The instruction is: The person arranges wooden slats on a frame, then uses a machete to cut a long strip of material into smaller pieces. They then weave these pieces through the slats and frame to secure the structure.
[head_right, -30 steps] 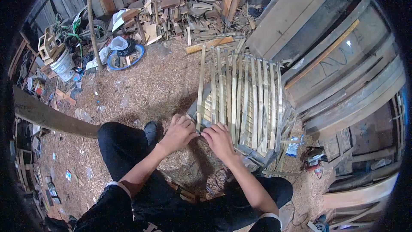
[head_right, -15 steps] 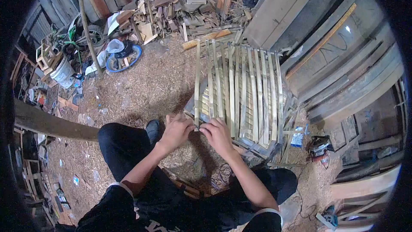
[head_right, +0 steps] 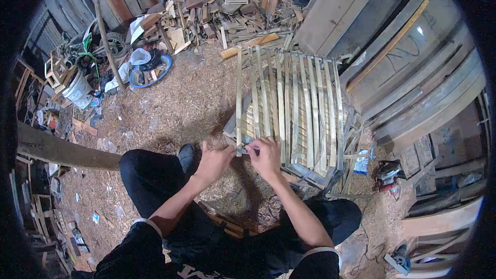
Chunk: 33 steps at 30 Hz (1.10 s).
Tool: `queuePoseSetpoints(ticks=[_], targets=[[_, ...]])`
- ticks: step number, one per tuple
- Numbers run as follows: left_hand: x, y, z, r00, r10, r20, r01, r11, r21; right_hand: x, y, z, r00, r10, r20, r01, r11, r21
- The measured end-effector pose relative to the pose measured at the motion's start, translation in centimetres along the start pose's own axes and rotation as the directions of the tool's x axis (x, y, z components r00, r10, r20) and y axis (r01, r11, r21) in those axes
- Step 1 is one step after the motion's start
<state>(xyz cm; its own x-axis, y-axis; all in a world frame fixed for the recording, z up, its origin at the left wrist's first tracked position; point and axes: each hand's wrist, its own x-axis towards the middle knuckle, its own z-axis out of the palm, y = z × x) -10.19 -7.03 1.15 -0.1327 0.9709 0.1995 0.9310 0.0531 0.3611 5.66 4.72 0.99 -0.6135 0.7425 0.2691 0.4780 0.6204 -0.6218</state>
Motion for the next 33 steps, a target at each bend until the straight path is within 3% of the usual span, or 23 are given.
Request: queuePoseSetpoints(ticks=[3, 8, 12, 14, 17, 22, 33], targets=[[-0.2, 0.2, -0.3, 0.998, 0.02, 0.059, -0.019, 1.0, -0.014, 0.1, -0.1, 0.1, 0.999, 0.035, 0.002, -0.035, 0.999, 0.007], [-0.7, 0.2, 0.2, 0.999, 0.047, 0.027, -0.044, 0.996, -0.079, 0.4, -0.9, -0.6, 0.977, 0.199, 0.072, -0.196, 0.979, -0.054], [-0.9, 0.3, -0.2, 0.998, 0.046, 0.039, -0.04, 0.988, -0.148, 0.7, -0.9, -0.4, 0.972, 0.23, 0.056, -0.224, 0.97, -0.093], [-1.1, 0.5, -0.6, 0.997, 0.071, 0.0, -0.071, 0.992, -0.103, 1.2, -0.9, -1.3, 0.95, 0.274, 0.152, -0.271, 0.962, -0.042], [-1.2, 0.6, -0.4, 0.996, 0.093, -0.016, -0.093, 0.995, -0.043, 0.8, -0.4, -0.5, 0.984, 0.171, 0.054, -0.164, 0.981, -0.102], [-1.3, 0.7, -0.1, 0.996, 0.083, 0.03, -0.082, 0.997, -0.013, 1.2, -0.9, -0.3, 0.963, 0.244, 0.113, -0.23, 0.965, -0.125], [-0.9, -0.8, -0.1, 0.97, 0.177, 0.166, -0.125, 0.95, -0.285, 1.0, -0.9, 0.8, 0.979, 0.2, 0.036, -0.193, 0.971, -0.143]])
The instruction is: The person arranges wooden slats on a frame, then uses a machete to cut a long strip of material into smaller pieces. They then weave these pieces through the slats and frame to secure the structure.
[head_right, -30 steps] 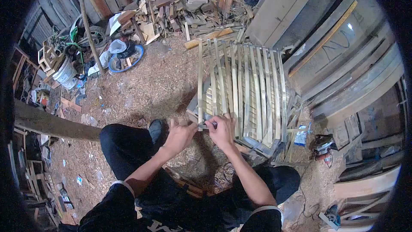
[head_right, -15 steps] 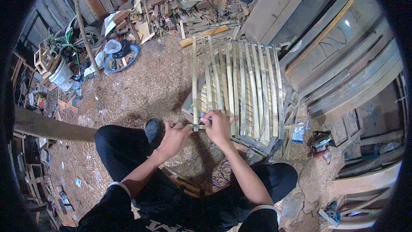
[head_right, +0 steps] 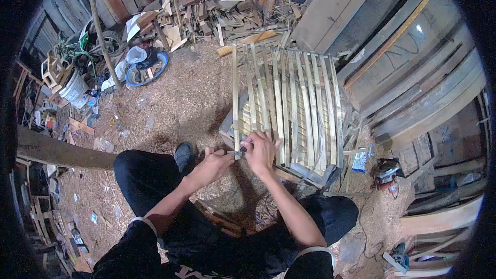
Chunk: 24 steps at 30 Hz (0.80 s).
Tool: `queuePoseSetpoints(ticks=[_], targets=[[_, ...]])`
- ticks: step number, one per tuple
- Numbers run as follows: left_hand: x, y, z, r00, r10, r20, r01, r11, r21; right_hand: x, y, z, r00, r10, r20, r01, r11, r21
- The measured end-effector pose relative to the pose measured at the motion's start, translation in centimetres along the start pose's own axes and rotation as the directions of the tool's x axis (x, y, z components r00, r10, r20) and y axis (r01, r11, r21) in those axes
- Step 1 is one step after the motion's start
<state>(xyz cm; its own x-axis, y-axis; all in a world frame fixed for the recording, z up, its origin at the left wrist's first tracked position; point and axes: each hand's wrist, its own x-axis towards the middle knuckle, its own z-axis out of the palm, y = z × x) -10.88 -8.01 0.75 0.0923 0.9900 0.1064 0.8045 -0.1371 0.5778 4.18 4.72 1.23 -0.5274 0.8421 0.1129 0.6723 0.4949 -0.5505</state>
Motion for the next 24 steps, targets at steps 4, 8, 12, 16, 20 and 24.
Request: queuePoseSetpoints(ticks=[4, 8, 12, 16, 20, 24], targets=[[-0.1, 0.1, -0.1, 0.999, 0.022, -0.028, -0.024, 0.998, -0.05, -0.2, -0.1, 0.5, 0.994, -0.052, -0.1, 0.053, 0.998, 0.016], [-0.2, 0.4, -0.5, 0.999, 0.011, 0.03, -0.011, 1.0, -0.021, -0.4, 0.0, 0.4, 0.995, -0.058, -0.079, 0.058, 0.998, 0.003], [-0.3, 0.3, -0.3, 1.0, 0.009, 0.008, -0.009, 1.0, 0.01, -0.4, -0.2, -0.1, 0.997, -0.052, -0.057, 0.053, 0.998, 0.026], [-0.9, 0.6, -0.3, 0.997, 0.002, -0.081, 0.008, 0.993, 0.118, -0.6, 0.2, -0.1, 0.991, -0.106, -0.085, 0.109, 0.993, 0.034], [-2.0, 0.8, 1.2, 0.972, -0.138, -0.19, 0.146, 0.989, 0.027, -1.1, 1.0, -1.0, 0.992, -0.109, -0.068, 0.11, 0.994, 0.015], [-1.9, 1.6, 0.8, 0.941, -0.265, -0.212, 0.262, 0.964, -0.04, -1.1, 1.2, -1.2, 0.98, -0.159, -0.116, 0.163, 0.986, 0.033]])
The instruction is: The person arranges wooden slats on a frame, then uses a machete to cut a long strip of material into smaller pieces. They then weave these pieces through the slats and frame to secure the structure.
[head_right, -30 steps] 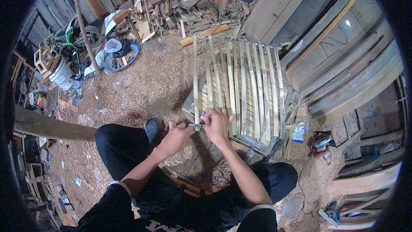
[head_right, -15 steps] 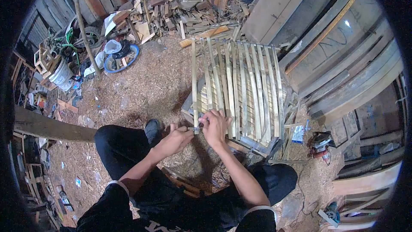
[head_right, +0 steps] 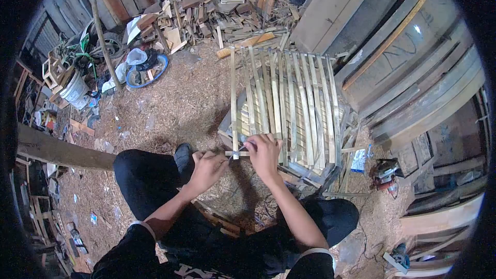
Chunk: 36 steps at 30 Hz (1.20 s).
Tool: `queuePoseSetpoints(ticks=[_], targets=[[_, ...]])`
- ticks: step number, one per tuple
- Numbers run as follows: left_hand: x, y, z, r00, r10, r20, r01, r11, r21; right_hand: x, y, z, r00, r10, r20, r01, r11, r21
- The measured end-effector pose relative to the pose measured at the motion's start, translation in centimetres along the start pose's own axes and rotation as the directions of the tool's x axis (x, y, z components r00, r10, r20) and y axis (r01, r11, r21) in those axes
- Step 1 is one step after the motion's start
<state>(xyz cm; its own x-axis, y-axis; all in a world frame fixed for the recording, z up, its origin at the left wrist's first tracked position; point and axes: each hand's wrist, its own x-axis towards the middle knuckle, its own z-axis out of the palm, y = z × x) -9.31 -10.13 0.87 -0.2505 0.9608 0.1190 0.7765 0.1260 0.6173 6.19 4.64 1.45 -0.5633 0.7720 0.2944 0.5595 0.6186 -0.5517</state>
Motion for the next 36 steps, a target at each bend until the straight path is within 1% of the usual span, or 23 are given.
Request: queuePoseSetpoints(ticks=[1, 3, 4, 6, 7, 9, 10, 12, 14, 16, 18, 20, 22, 23, 25, 26, 27, 28, 29, 30, 32, 34, 36], targets=[[0.0, -0.1, 0.2, 1.0, 0.001, -0.001, -0.001, 1.0, -0.001, 0.0, -0.1, -0.1, 0.999, -0.025, -0.021, 0.024, 1.0, -0.016], [0.0, -0.5, 0.8, 0.994, -0.098, 0.045, 0.1, 0.994, -0.039, 0.0, -0.2, -0.2, 0.999, -0.028, -0.035, 0.028, 1.0, -0.013], [-0.1, -0.6, 1.1, 0.994, -0.097, 0.043, 0.098, 0.994, -0.038, 0.0, -0.4, -0.2, 0.998, -0.034, -0.049, 0.033, 0.999, -0.009], [-0.3, -0.3, 1.6, 0.978, -0.188, 0.093, 0.206, 0.941, -0.269, 0.0, -0.5, 0.0, 0.998, -0.027, -0.057, 0.027, 1.0, 0.01], [-0.3, -0.2, 1.7, 0.978, -0.186, 0.093, 0.204, 0.941, -0.269, 0.0, -0.4, 0.1, 0.998, -0.016, -0.06, 0.018, 0.999, 0.029], [-0.2, -0.1, 1.8, 0.962, -0.245, 0.118, 0.266, 0.937, -0.227, 0.0, -0.4, 0.3, 0.997, -0.021, -0.071, 0.025, 0.999, 0.049], [-0.2, -0.1, 2.0, 0.962, -0.246, 0.117, 0.267, 0.937, -0.227, 0.0, -0.5, 0.4, 0.997, -0.027, -0.079, 0.033, 0.997, 0.068], [0.0, -0.4, 2.4, 0.963, -0.264, 0.049, 0.268, 0.94, -0.21, 0.0, -0.5, 0.3, 0.997, -0.043, -0.07, 0.047, 0.998, 0.049], [0.1, -0.5, 2.6, 0.962, -0.271, 0.035, 0.273, 0.945, -0.183, 0.0, -0.6, 0.0, 0.996, -0.059, -0.062, 0.06, 0.998, 0.028], [0.2, -0.4, 2.5, 0.961, -0.277, 0.02, 0.277, 0.948, -0.155, 0.0, -1.0, -0.5, 1.0, -0.01, 0.004, 0.01, 1.0, 0.018], [0.3, -0.4, 2.4, 0.956, -0.294, 0.012, 0.292, 0.946, -0.142, -0.1, -0.8, -0.4, 1.0, -0.01, 0.012, 0.009, 0.999, 0.032], [0.5, -0.4, 2.2, 0.957, -0.291, 0.005, 0.289, 0.947, -0.138, -0.3, -0.5, -0.4, 1.0, -0.006, 0.02, 0.005, 0.999, 0.046], [0.6, 0.0, 1.8, 0.958, -0.287, 0.002, 0.284, 0.949, -0.137, -0.7, -0.4, -0.7, 0.996, -0.038, 0.083, 0.032, 0.997, 0.064], [0.6, 0.0, 1.5, 0.958, -0.288, 0.006, 0.286, 0.948, -0.139, -0.9, -0.3, -0.9, 0.996, -0.036, 0.084, 0.032, 0.998, 0.06], [0.7, 0.3, 0.8, 0.957, -0.29, 0.014, 0.289, 0.947, -0.142, -1.3, -0.6, -1.3, 0.989, -0.102, 0.105, 0.092, 0.991, 0.098], [0.8, 0.3, 0.5, 0.957, -0.29, 0.012, 0.29, 0.95, -0.12, -1.4, -0.7, -1.7, 0.984, -0.09, 0.152, 0.076, 0.992, 0.097], [0.8, 0.3, 0.4, 0.957, -0.291, 0.011, 0.291, 0.952, -0.098, -1.5, -0.7, -2.1, 0.984, -0.088, 0.153, 0.074, 0.993, 0.097], [0.7, 0.2, 0.6, 0.956, -0.292, 0.013, 0.292, 0.951, -0.099, -1.7, -0.7, -2.4, 0.982, -0.132, 0.137, 0.125, 0.991, 0.056], [0.6, 0.0, 0.9, 0.967, -0.229, -0.111, 0.217, 0.97, -0.109, -1.8, -0.6, -2.6, 0.977, -0.176, 0.122, 0.176, 0.984, 0.012], [0.7, 0.3, 0.8, 0.958, -0.162, -0.234, 0.139, 0.984, -0.111, -1.8, -0.4, -2.7, 0.977, -0.174, 0.123, 0.174, 0.985, 0.008], [1.0, 0.6, 0.1, 0.967, -0.143, -0.21, 0.124, 0.987, -0.103, -2.0, -0.1, -2.7, 0.967, -0.224, 0.122, 0.228, 0.973, -0.018], [1.3, 0.9, -0.6, 0.975, -0.122, -0.185, 0.107, 0.99, -0.088, -1.9, -0.3, -2.8, 0.969, -0.218, 0.119, 0.221, 0.975, -0.014], [1.5, 1.1, -0.8, 0.983, -0.067, -0.173, 0.069, 0.998, 0.005, -1.8, -0.4, -2.6, 0.969, -0.216, 0.116, 0.219, 0.976, -0.01]])
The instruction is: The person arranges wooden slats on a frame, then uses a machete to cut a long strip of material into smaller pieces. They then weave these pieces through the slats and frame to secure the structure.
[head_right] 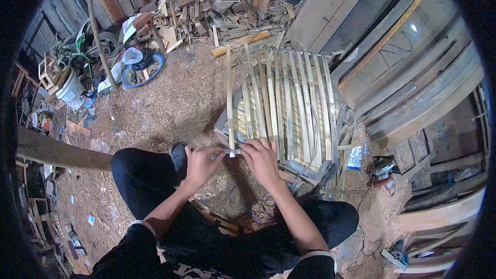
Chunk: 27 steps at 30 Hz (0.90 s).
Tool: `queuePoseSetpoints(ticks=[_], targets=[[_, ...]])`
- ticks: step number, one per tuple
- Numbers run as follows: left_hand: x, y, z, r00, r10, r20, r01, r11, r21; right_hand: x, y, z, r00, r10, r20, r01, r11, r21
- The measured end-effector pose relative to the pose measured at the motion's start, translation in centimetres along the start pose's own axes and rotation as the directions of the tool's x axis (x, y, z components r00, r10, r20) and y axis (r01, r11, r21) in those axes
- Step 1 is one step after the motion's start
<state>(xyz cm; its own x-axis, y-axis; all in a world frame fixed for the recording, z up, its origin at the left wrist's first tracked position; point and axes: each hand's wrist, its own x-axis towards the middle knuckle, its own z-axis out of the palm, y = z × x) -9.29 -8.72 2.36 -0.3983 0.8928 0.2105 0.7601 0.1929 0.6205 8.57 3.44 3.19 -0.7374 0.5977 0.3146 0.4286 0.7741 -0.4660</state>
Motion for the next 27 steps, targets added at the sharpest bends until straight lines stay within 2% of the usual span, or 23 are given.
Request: queuePoseSetpoints(ticks=[4, 6, 9, 11, 16, 18, 19, 21, 22, 24, 25, 27], targets=[[0.0, 0.7, -0.2, 1.0, 0.025, 0.018, -0.026, 0.998, 0.062, 0.4, 0.2, 0.4, 0.999, -0.046, -0.004, 0.046, 0.997, -0.066], [-0.3, 0.4, 0.5, 0.996, -0.045, 0.076, 0.043, 0.999, 0.029, 0.7, -0.1, 0.2, 0.998, -0.066, 0.004, 0.066, 0.994, -0.089], [-0.9, -0.1, 1.3, 0.998, -0.024, 0.066, 0.026, 0.999, -0.026, 1.2, -0.7, 0.0, 0.999, -0.031, -0.026, 0.028, 0.993, -0.112], [-1.3, 0.0, 1.5, 0.999, -0.036, 0.035, 0.037, 0.999, -0.029, 1.2, -0.3, 0.7, 0.996, -0.09, -0.021, 0.084, 0.98, -0.178], [-1.6, -0.1, 2.3, 0.996, -0.092, 0.0, 0.092, 0.995, -0.039, 1.3, -0.1, 1.3, 0.994, -0.1, -0.035, 0.093, 0.982, -0.167], [-1.4, 0.0, 2.5, 0.937, -0.3, 0.178, 0.32, 0.943, -0.09, 1.4, -0.1, 1.2, 0.995, -0.099, -0.027, 0.093, 0.982, -0.164], [-1.4, -0.2, 2.7, 0.937, -0.302, 0.177, 0.321, 0.943, -0.091, 1.4, -0.1, 1.1, 0.996, -0.093, -0.002, 0.091, 0.983, -0.161], [-1.5, -1.3, 3.8, 0.869, -0.388, 0.307, 0.485, 0.791, -0.372, 1.4, -0.2, 1.2, 0.996, -0.088, 0.024, 0.09, 0.983, -0.158], [-1.9, -2.6, 5.5, 0.869, -0.389, 0.307, 0.486, 0.79, -0.373, 1.3, -0.1, 1.4, 0.996, -0.086, 0.014, 0.087, 0.985, -0.151], [-2.2, -4.1, 7.9, 0.934, -0.286, 0.213, 0.348, 0.603, -0.718, 1.2, 0.0, 1.6, 0.996, -0.086, 0.003, 0.086, 0.986, -0.146], [-2.2, -4.1, 7.9, 0.935, -0.286, 0.212, 0.347, 0.603, -0.719, 1.2, 0.1, 1.7, 0.997, -0.081, -0.001, 0.08, 0.988, -0.133], [-2.1, -3.9, 7.8, 0.88, -0.356, 0.314, 0.46, 0.475, -0.75, 1.2, 0.1, 1.7, 0.997, -0.074, -0.005, 0.073, 0.99, -0.119]])
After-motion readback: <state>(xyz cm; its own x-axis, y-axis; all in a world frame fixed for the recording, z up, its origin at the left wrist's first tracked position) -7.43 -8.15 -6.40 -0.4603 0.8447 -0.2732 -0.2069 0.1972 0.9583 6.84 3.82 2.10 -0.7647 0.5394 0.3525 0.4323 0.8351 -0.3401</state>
